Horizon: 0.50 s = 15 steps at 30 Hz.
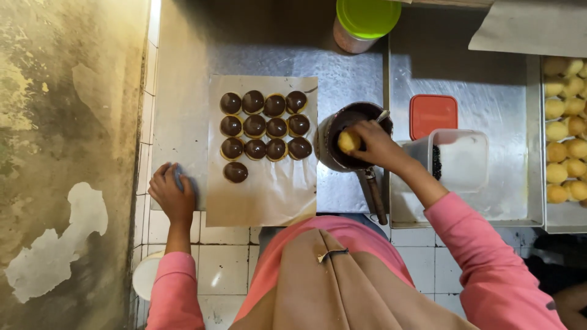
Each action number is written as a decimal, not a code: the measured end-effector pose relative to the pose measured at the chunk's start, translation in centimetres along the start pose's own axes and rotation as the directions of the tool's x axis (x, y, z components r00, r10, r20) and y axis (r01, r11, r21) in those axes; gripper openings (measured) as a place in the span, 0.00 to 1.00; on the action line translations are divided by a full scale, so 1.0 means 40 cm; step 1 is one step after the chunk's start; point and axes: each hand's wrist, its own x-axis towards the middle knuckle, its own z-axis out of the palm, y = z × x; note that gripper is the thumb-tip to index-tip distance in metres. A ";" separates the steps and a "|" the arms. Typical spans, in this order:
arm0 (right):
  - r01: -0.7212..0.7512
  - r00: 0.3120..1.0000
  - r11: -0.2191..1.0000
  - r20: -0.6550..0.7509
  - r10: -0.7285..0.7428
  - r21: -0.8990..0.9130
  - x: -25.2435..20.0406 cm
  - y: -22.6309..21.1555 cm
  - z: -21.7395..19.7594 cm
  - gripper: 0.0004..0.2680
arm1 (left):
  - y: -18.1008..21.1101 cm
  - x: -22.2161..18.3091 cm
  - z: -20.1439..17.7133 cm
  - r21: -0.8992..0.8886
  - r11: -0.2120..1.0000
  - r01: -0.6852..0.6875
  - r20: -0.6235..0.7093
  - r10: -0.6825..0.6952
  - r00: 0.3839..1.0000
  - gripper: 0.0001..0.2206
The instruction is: Decorating baked pastries by dipping them in chocolate, adding sprinkles, and drizzling with white glaze.
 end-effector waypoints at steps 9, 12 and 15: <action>0.176 0.983 0.961 0.095 -0.158 -0.216 0.011 -0.013 0.033 0.21 | -0.003 -0.005 -0.002 -0.002 1.000 -0.017 -0.016 0.017 1.000 0.14; 0.151 0.988 0.973 0.069 -0.140 -0.177 0.005 -0.021 0.033 0.19 | -0.002 -0.003 0.001 -0.015 1.000 -0.019 -0.022 0.019 1.000 0.14; 0.091 0.996 0.990 -0.011 -0.093 -0.112 -0.007 -0.013 0.045 0.16 | -0.007 -0.002 -0.002 -0.021 1.000 -0.016 -0.025 0.015 1.000 0.14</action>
